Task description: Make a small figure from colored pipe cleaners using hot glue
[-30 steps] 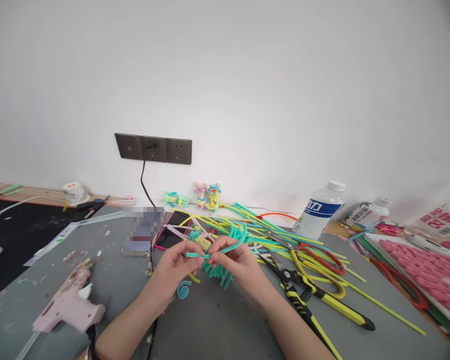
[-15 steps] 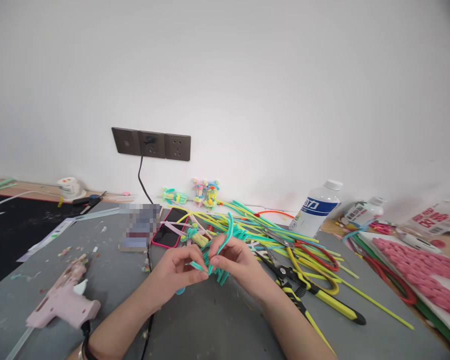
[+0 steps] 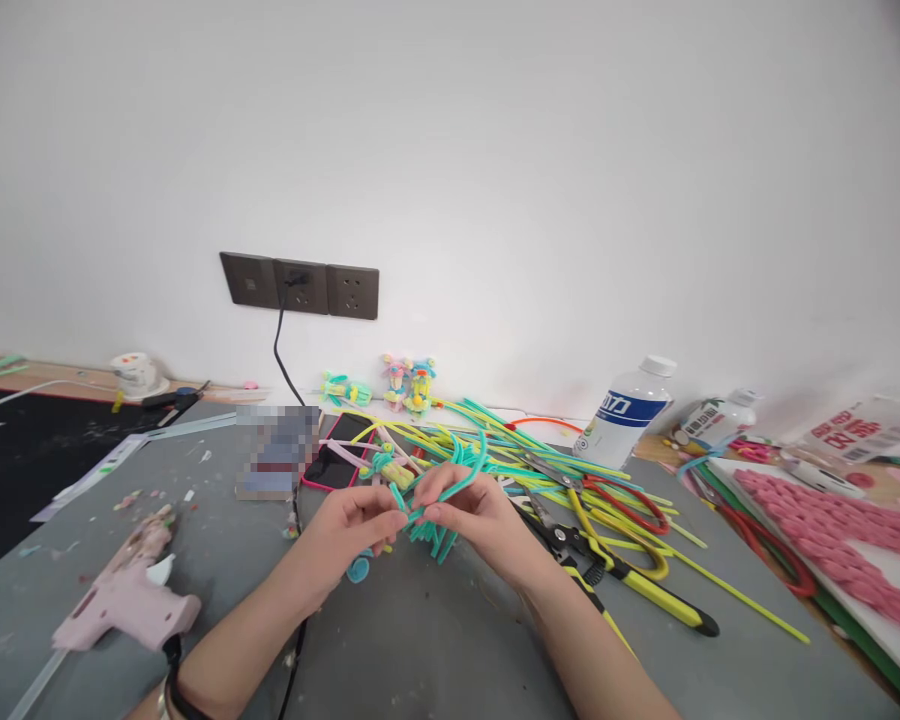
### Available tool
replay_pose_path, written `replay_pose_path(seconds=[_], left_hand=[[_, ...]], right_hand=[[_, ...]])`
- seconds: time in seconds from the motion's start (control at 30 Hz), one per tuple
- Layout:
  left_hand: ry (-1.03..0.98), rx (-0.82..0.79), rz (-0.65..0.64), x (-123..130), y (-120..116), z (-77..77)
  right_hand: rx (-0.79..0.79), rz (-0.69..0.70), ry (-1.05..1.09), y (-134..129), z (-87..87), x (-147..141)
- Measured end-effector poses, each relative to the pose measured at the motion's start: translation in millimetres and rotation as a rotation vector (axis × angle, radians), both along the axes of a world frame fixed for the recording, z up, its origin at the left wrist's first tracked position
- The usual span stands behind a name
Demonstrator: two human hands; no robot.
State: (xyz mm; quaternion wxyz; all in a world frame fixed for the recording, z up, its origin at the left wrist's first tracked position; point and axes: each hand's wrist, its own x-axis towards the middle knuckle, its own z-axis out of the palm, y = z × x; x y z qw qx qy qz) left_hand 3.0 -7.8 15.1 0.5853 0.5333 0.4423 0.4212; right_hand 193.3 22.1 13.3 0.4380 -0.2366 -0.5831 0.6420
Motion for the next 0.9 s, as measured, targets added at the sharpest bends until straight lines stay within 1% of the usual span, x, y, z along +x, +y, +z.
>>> replay_pose_path(seconds=[0.07,0.2,0.4,0.5,0.7,0.8,0.9], left_hand=[[-0.021,-0.003,0.013,0,0,-1.1],[-0.064,-0.052,-0.042,0,-2,-0.4],[-0.035,-0.024,-0.116,2,-4,2.3],[0.0,-0.011,-0.169,0,-4,0.3],[0.02,-0.049,-0.359,-2,-7,-0.7],[0.019,-0.055,-0.362,-1,-6,-1.5],[0.039,-0.041,-0.3,-1,-5,-2.8]], right_hand=[[0.037,-0.008,-0.003,0,-0.1,-1],[0.076,-0.001,-0.013,1,-1.8,1],[-0.002,0.053,-0.003,3,-2.3,3],[-0.047,0.116,-0.005,1,-0.6,3],[-0.155,0.289,-0.097,0,1.0,8],[-0.159,0.292,-0.096,0,0.7,10],[-0.119,0.243,-0.068,1,0.3,11]])
